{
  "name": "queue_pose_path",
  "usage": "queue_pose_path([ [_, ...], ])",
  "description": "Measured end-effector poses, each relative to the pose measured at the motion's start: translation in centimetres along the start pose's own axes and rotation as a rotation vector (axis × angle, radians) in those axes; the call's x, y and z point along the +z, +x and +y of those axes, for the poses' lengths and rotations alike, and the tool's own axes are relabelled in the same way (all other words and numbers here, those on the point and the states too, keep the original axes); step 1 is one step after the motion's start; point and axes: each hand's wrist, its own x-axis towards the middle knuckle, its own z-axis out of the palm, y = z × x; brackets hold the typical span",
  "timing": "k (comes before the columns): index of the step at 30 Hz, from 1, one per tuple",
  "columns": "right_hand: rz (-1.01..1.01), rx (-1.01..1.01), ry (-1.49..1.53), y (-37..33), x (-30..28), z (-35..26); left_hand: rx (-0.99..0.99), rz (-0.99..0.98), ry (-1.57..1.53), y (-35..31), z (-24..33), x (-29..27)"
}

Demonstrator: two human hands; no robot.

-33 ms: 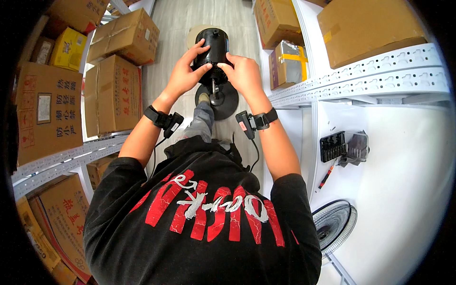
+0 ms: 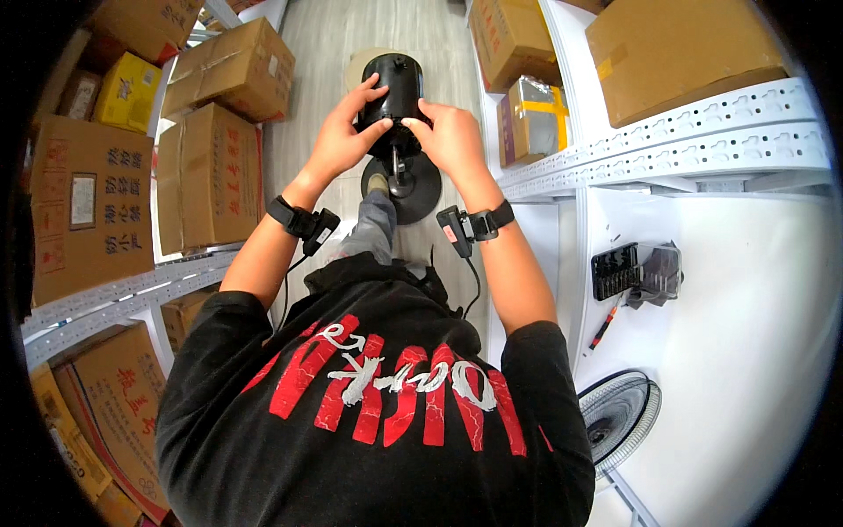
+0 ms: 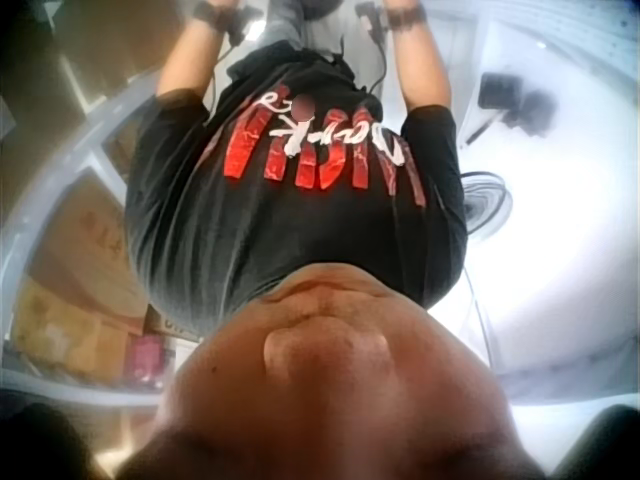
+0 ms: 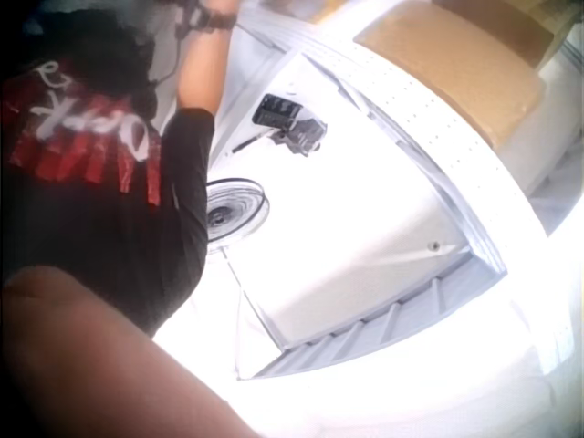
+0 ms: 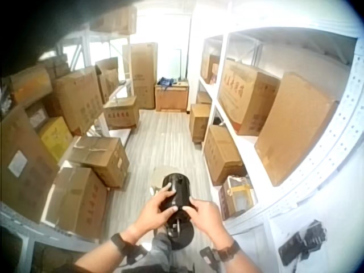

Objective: The person assembles a standing fan by attaching the motor housing to the base, inserting the fan blade, and securing the front grille with a screwdriver. The person then attaches the fan head to the stand and tightens the connection.

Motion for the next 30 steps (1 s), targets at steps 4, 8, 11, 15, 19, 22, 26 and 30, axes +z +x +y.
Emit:
queue_pose_path([
  [4,-0.085,0.101,0.218,0.4,-0.9,-1.0,0.023,-0.077,0.020,1.1,0.2,-1.2],
  [8,-0.218,0.061,0.197,1.3,-1.2,0.0,0.013,-0.180,0.063,2.2,0.8,-2.0],
  [11,-0.110,-0.045,0.111,1.3,-0.7,0.7,0.042,-0.212,0.132,2.7,0.0,-2.1],
  [15,-0.142,0.007,0.356,1.1,-0.1,1.1,0.021,-0.274,0.000,2.8,-0.2,-2.0],
  [19,-0.131,-0.043,0.302,1.1,0.3,1.7,0.058,-0.267,0.032,2.7,-0.9,-1.7],
  [22,-0.137,-0.027,0.314,1.2,0.2,1.4,0.039,-0.232,0.025,2.4,-1.1,-1.2],
  [26,-0.198,0.017,0.317,1.0,0.1,0.7,0.006,-0.170,-0.007,2.1,-0.8,-0.8],
  [30,-0.192,0.054,0.340,1.0,0.2,0.9,-0.003,-0.154,-0.010,2.0,-0.7,-0.5],
])
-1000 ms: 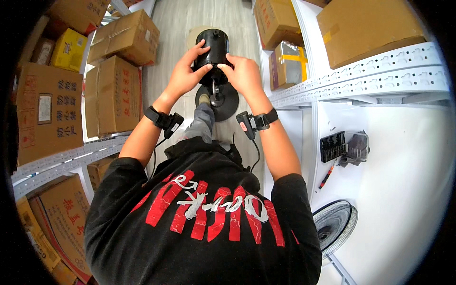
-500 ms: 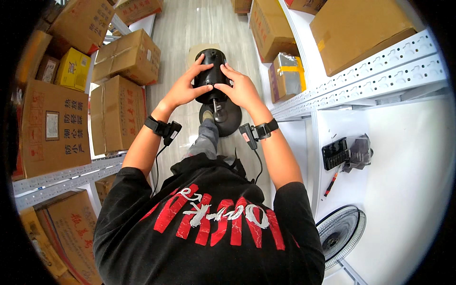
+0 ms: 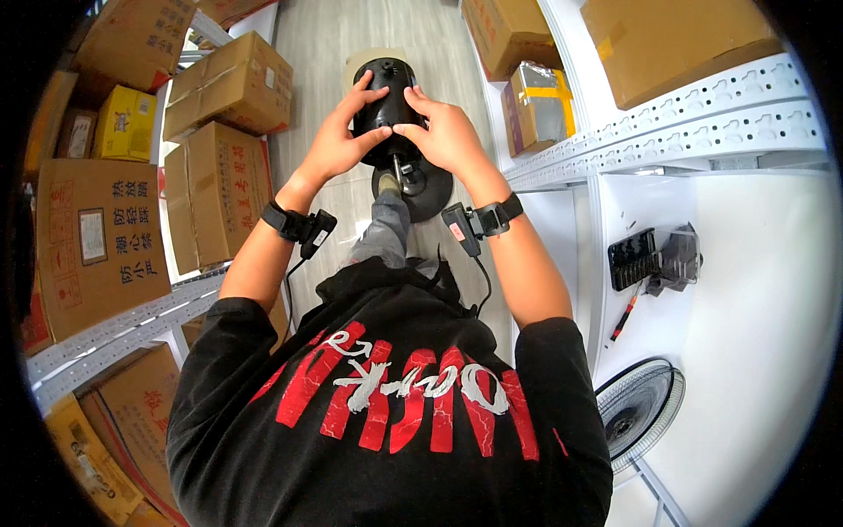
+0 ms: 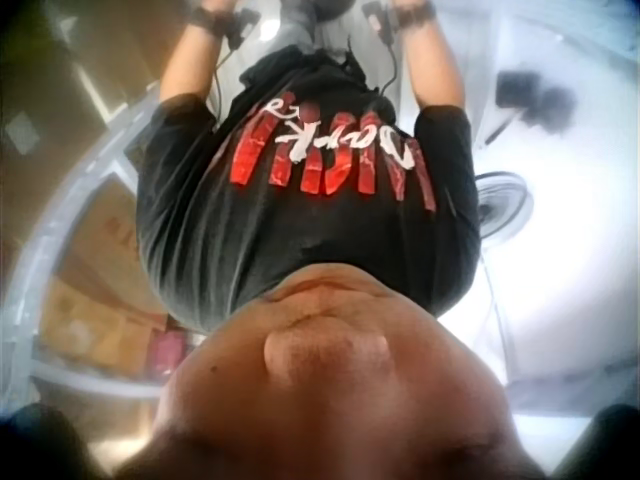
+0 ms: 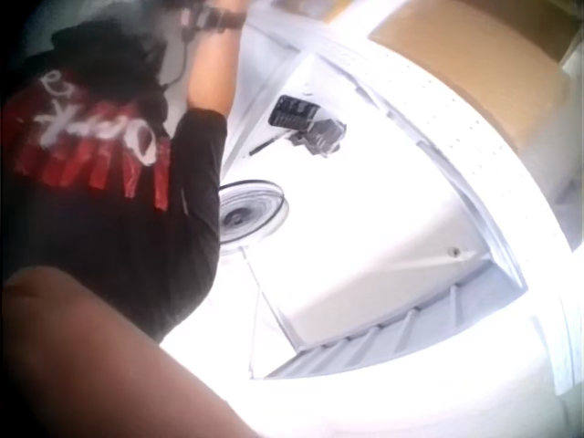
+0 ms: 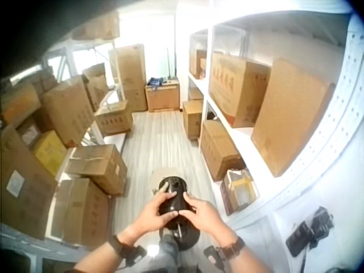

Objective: The person assembles a standing fan by attaching the motor housing to the base, inserting the fan blade, and securing the front grille with a screwdriver. The person then attaches the fan head to the stand and tightens the connection.

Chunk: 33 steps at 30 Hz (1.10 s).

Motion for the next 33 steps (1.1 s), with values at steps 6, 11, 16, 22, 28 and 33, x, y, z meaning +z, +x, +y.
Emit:
queue_pose_path([
  [6,0.027,-0.073,0.018,0.3,0.1,0.8,-0.015,-0.026,0.013,0.1,0.3,-0.3],
  [11,-0.021,-0.071,0.064,0.5,-0.6,1.1,0.017,-0.099,0.104,1.0,1.1,-1.5],
  [16,-0.008,-0.083,-0.043,0.3,-0.2,1.1,-0.039,-0.193,0.078,1.5,1.1,-1.6],
  [22,0.026,-0.097,-0.089,0.1,-0.2,1.6,0.004,-0.145,0.089,1.1,0.3,-0.6],
  [28,0.045,-0.063,-0.083,0.2,0.5,1.6,-0.006,-0.107,0.066,0.8,0.2,-0.5],
  [33,0.063,-0.063,0.004,0.7,0.7,2.8,-0.031,-0.119,0.033,1.3,0.4,-0.3],
])
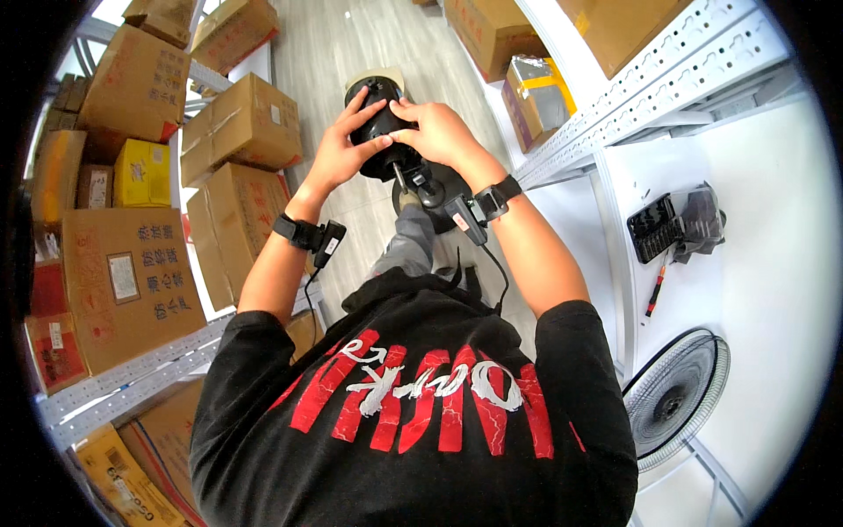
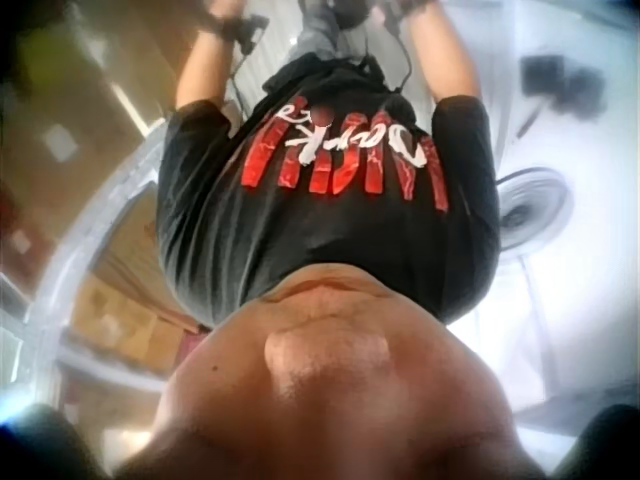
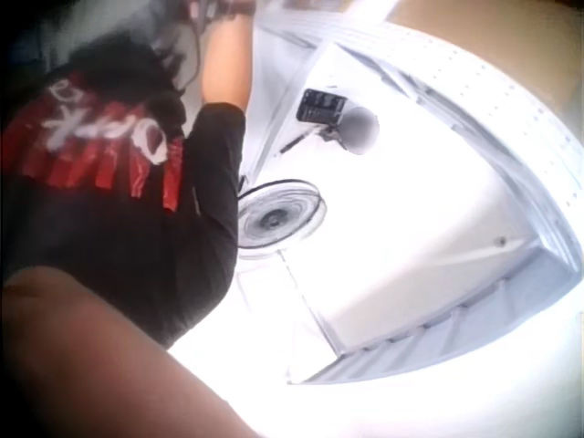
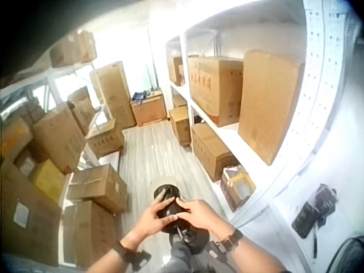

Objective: The person assembles a standing fan by attaching the motor housing to the base, inserting the fan blade, and securing the front grille with a screwdriver. The person then attaches the fan head to the stand and tightens the connection.

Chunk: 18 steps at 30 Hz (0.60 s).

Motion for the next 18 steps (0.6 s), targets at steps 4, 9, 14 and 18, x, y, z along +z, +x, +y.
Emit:
queue_pose_path([
  [4,-0.174,0.106,0.279,-0.7,-1.5,-1.5,0.062,0.001,0.048,0.0,0.3,-0.7],
  [9,-0.252,0.124,0.405,-2.5,-3.3,0.7,0.104,-0.044,0.129,-0.7,0.6,-1.0],
  [14,-0.202,0.072,0.515,-2.8,-1.4,3.0,-0.002,-0.203,0.127,-1.5,0.6,-2.3],
  [18,-0.171,0.049,0.578,-2.0,-0.9,4.3,0.051,-0.196,0.232,-1.5,0.8,-1.7],
])
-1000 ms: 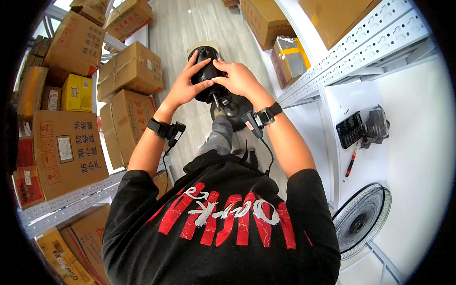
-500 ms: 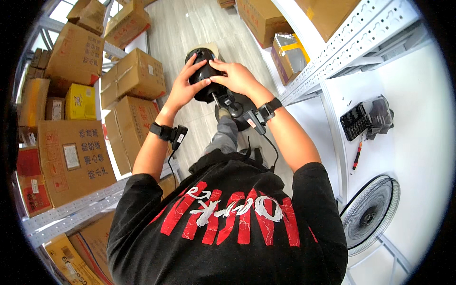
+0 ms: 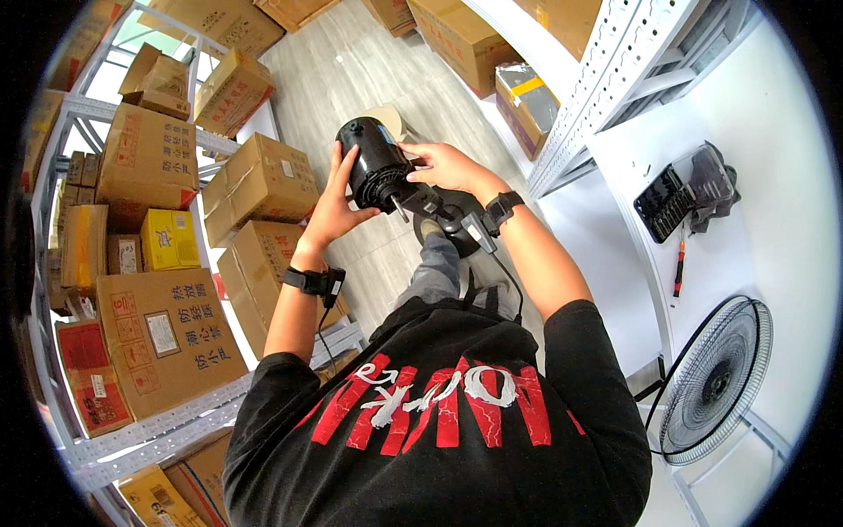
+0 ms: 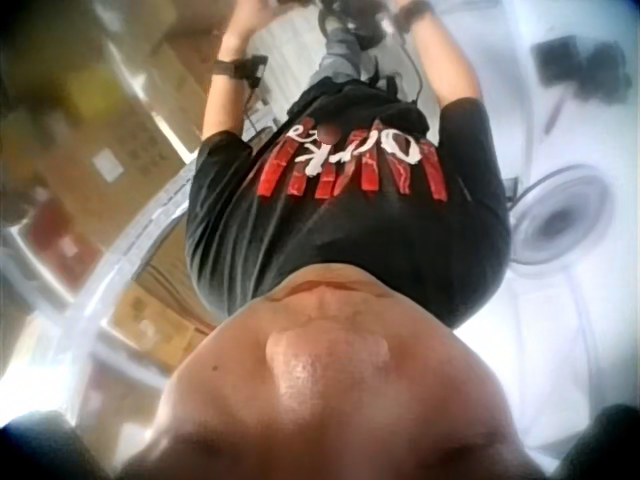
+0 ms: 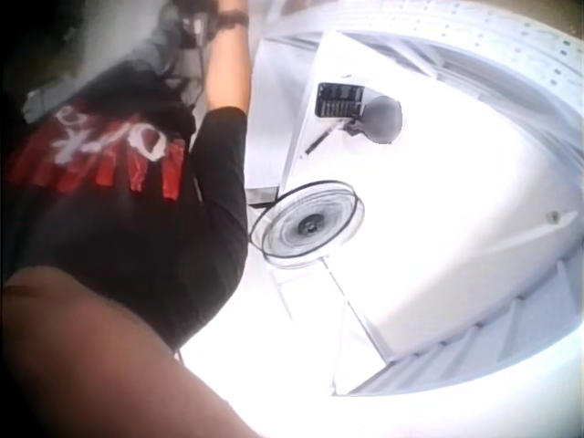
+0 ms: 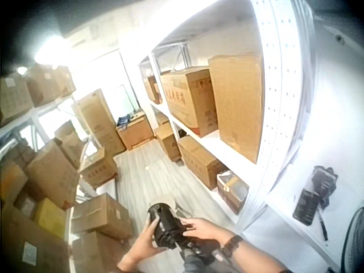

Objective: The person assembles a standing fan by attaching the motor housing to the base, inserting the fan blade, and securing the front grille with a screwdriver. The person then attaches the fan head to the stand and tightens the connection.

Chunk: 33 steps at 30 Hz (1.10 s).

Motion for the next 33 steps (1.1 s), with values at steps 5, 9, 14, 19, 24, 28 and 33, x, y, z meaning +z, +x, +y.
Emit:
queue_pose_path([
  [5,-0.015,0.024,-0.006,0.4,-0.6,0.3,-0.057,0.034,-0.119,-0.1,0.7,0.6],
  [9,0.000,-0.006,-0.063,0.8,-0.6,0.7,-0.058,0.049,-0.146,0.0,0.4,0.8],
  [14,0.059,-0.005,-0.039,0.4,0.0,1.1,-0.043,0.063,-0.151,0.3,-0.2,0.8],
  [19,-0.019,0.022,-0.174,-0.7,0.6,-0.5,0.007,0.079,-0.057,0.3,-1.3,1.2],
  [24,0.085,0.008,-0.208,-0.7,0.5,0.2,0.075,0.107,0.073,0.7,-0.9,1.9],
  [28,0.054,0.003,-0.221,-0.4,-0.1,0.7,0.066,0.111,0.096,0.9,-0.6,1.9],
  [33,0.046,-0.003,-0.147,-0.3,0.0,0.8,0.049,0.126,0.116,0.6,-0.5,2.0],
])
